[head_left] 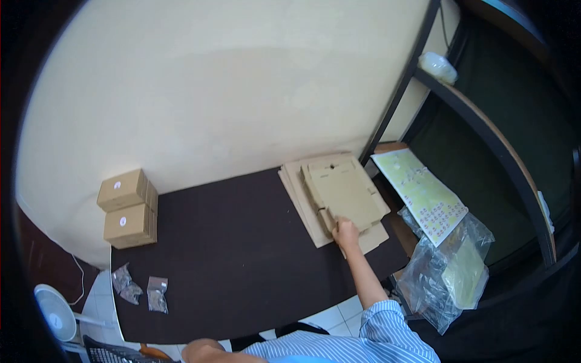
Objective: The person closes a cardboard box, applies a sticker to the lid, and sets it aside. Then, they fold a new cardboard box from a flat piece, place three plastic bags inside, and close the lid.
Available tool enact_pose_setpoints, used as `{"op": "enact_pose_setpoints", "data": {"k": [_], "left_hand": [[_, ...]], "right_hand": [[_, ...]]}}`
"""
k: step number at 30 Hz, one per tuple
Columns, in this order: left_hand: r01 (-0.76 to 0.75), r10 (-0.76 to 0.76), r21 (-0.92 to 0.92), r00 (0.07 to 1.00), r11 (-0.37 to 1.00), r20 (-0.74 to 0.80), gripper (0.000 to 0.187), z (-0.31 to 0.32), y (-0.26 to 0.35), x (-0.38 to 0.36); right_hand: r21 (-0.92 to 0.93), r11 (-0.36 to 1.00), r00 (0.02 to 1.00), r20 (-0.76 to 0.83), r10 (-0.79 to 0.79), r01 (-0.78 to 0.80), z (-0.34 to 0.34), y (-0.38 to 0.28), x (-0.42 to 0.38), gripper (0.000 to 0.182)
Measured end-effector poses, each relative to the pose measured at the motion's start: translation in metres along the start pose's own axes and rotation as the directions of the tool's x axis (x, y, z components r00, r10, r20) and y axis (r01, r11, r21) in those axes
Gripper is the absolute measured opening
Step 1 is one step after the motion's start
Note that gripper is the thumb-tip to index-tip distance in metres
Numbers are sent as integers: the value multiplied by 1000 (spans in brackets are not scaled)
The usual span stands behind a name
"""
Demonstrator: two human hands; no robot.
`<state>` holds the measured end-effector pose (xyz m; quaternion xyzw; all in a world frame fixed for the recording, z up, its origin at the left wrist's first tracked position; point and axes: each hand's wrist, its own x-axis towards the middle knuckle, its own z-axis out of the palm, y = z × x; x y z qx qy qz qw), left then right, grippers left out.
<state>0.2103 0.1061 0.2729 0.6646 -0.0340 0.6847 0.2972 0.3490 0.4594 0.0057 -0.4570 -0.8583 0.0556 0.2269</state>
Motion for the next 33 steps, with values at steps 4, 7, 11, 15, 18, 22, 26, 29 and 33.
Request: {"op": "enact_pose_setpoints", "data": {"k": [4,7,11,15,18,22,26,29,33], "left_hand": [[175,-69,240,916,955,-395,48,1,-17,-34],[440,-193,296,775,848,-601,51,-20,-26,-78],[577,-457,-204,336,791,-823,51,-48,-41,-164],[542,-535,-364,195,757,-822,53,-61,-33,-229],[297,-718,-672,72,678,-692,67,-69,-21,-274],[39,-821,-821,-26,569,-570,81,-76,4,-303],[380,-631,-524,257,762,-732,73,-91,23,-360],[219,-681,-647,159,730,-715,75,-72,50,-350],[353,-672,-616,50,704,-739,85,-81,54,-347]], "right_hand": [[-76,997,999,-26,19,-21,0,7,5,14],[-29,997,985,-159,68,-73,-22,-6,9,11],[-16,998,909,-414,54,-67,-59,-32,3,8],[30,992,834,-544,-89,125,-87,-90,-51,14],[28,857,712,-572,-407,514,-82,-131,-114,20],[161,646,655,-356,-667,746,-71,-174,-208,16],[238,658,700,-244,-671,714,-49,-166,-251,11],[224,737,766,-285,-576,637,-44,-161,-254,10],[223,720,746,-329,-579,657,-54,-172,-237,11]]}}
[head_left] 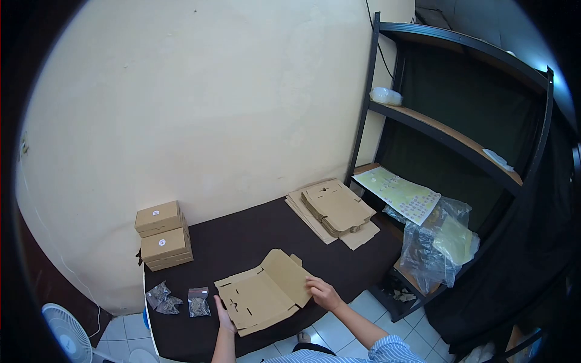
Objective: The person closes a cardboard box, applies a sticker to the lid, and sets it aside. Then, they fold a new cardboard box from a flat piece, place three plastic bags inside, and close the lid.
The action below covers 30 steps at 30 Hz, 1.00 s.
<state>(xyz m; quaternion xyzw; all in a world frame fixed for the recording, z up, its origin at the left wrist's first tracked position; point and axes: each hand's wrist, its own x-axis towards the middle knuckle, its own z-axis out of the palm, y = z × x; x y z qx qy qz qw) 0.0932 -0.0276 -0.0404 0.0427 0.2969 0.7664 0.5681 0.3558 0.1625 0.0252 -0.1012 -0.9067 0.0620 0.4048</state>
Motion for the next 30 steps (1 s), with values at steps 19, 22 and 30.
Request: {"op": "enact_pose_setpoints", "data": {"k": [19,22,30], "left_hand": [[-127,136,51,961,991,-243,43,-25,-106,13],[-275,289,91,887,957,-359,41,-3,-82,2],[-337,352,104,871,936,-343,43,8,-64,-9]], "right_hand": [[382,403,542,398,740,-832,143,53,-17,60],[430,219,456,588,668,-876,128,71,-8,66],[41,655,611,409,678,-755,109,93,16,72]]}}
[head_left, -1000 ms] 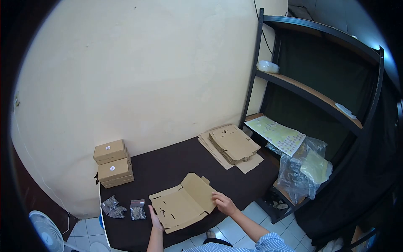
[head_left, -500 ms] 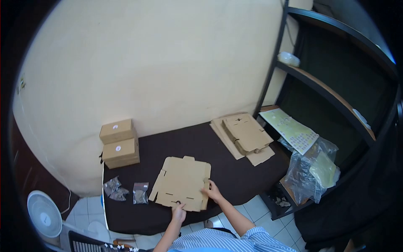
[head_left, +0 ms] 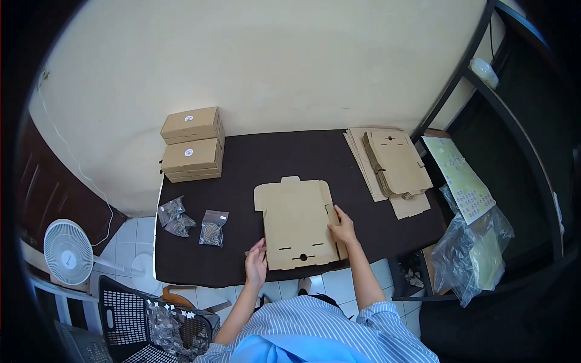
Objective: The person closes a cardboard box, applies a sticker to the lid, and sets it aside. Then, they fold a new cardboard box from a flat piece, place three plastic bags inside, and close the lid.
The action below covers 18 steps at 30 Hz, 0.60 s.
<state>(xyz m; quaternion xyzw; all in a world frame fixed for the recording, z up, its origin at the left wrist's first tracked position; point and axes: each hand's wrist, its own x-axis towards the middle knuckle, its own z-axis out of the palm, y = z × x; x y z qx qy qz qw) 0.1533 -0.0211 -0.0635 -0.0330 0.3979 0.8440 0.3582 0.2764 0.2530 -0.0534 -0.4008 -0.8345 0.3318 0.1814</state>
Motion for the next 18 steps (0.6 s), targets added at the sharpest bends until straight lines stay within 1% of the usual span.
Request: {"op": "enact_pose_setpoints", "data": {"k": [1,2,3,4,5,6,7,8,9,10,12,14,15,16,18], "left_hand": [[23,-29,51,993,998,117,44,0,3,-4],[27,-32,52,993,998,113,44,-1,8,-5],[134,-127,-25,975,991,180,48,-5,18,-6],[245,-214,-95,944,965,251,53,-9,27,-6],[280,-250,-81,931,956,267,59,-13,37,-7],[314,-286,-34,900,949,330,61,-19,48,-7],[250,-271,108,923,962,274,59,-24,54,-5],[190,-248,253,943,949,222,58,-27,58,-3],[112,-187,541,979,834,86,55,-28,62,0],[33,-42,711,999,702,-6,53,-19,63,1],[-77,78,911,996,405,50,57,0,62,2],[-84,94,945,994,315,57,59,22,55,2],[-94,102,980,992,174,77,58,32,52,1],[-89,98,981,993,173,72,58,31,48,4],[-194,31,978,981,73,193,58,30,40,9]], "right_hand": [[1,1000,1000,4,3,-3,-6,-12,-5,72],[50,993,994,-16,111,-110,-12,-25,-12,69],[99,972,975,-30,219,-215,-16,-31,-16,65],[95,971,974,-24,224,-221,-13,-22,-16,65],[82,979,980,-53,192,-187,-7,-12,-18,59],[69,986,984,-82,160,-155,-4,-4,-20,52],[69,984,983,-76,169,-164,-8,-11,-24,52],[1,987,981,-107,160,-161,-13,-18,-29,46],[-68,985,979,-136,149,-160,-18,-26,-33,40],[-72,983,979,-127,158,-167,-20,-27,-37,40],[-108,980,982,-110,154,-166,-21,-29,-42,40],[-88,981,982,-93,166,-174,-24,-31,-48,40],[-67,981,981,-88,176,-182,-25,-30,-50,40],[-67,980,980,-83,180,-185,-26,-30,-51,40],[-26,988,986,-76,151,-154,-26,-29,-53,39]]}}
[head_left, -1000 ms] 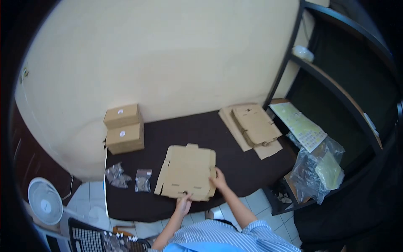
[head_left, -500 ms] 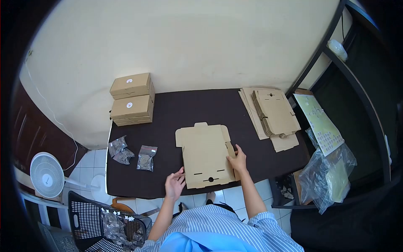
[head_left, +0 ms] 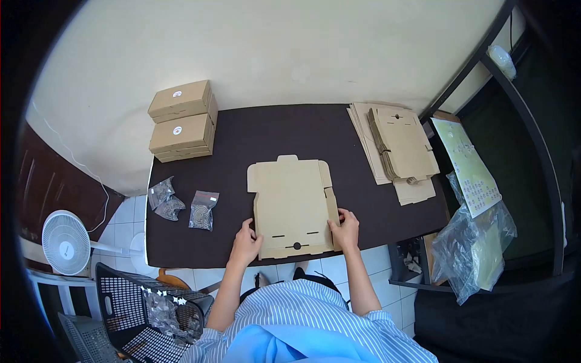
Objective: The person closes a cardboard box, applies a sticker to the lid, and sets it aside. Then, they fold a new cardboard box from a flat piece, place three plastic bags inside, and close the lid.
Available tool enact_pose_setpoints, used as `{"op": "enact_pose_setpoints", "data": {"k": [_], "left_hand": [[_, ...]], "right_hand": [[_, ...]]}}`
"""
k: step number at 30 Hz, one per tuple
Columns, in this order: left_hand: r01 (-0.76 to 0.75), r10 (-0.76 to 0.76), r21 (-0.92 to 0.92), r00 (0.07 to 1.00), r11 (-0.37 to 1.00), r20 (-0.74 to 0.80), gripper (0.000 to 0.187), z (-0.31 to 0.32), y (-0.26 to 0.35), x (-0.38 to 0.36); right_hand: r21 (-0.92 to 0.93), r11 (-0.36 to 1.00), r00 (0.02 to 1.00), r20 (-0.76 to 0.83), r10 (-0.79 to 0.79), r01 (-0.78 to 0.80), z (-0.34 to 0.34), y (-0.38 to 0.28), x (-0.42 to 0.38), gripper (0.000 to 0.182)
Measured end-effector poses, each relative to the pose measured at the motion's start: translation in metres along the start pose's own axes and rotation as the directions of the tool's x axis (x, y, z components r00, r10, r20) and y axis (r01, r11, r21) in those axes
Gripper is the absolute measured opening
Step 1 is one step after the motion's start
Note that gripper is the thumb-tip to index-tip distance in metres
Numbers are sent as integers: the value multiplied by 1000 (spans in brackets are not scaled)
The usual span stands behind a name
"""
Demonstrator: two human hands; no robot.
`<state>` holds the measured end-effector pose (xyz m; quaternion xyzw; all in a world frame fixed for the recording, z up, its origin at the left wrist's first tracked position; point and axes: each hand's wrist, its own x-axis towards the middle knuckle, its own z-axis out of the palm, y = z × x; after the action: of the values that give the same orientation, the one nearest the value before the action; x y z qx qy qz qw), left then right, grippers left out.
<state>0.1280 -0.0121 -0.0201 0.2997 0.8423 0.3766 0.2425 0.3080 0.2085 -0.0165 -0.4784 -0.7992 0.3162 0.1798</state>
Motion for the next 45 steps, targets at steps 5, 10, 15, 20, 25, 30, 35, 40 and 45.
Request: {"op": "enact_pose_setpoints", "data": {"k": [5,10,15,20,25,30,35,40,45], "left_hand": [[90,-89,-104,996,991,16,61,3,10,-1],[-54,50,325,999,944,20,83,13,28,-9],[-157,106,423,984,892,140,99,30,27,-7],[-171,106,484,982,858,159,103,45,19,-2],[-185,181,429,982,884,50,86,45,18,-1],[-146,152,194,988,970,-19,70,20,2,6],[17,50,233,958,972,-281,77,24,4,21],[101,-22,215,940,971,-341,78,35,13,64],[182,-104,180,922,967,-372,72,36,21,83]], "right_hand": [[48,992,993,-24,-115,116,6,0,-4,40],[-165,941,954,99,-283,296,10,-15,-18,49],[-358,846,907,301,-295,394,30,-1,-26,84],[-407,821,907,307,-289,400,25,-12,-26,82],[-308,874,919,251,-306,375,26,0,-20,66],[45,973,974,1,-227,227,8,7,-6,50],[-233,946,970,-37,-240,226,17,10,9,61],[-183,969,983,-42,-177,166,46,-2,51,64],[-128,971,979,-2,-202,200,53,-4,75,63]]}}
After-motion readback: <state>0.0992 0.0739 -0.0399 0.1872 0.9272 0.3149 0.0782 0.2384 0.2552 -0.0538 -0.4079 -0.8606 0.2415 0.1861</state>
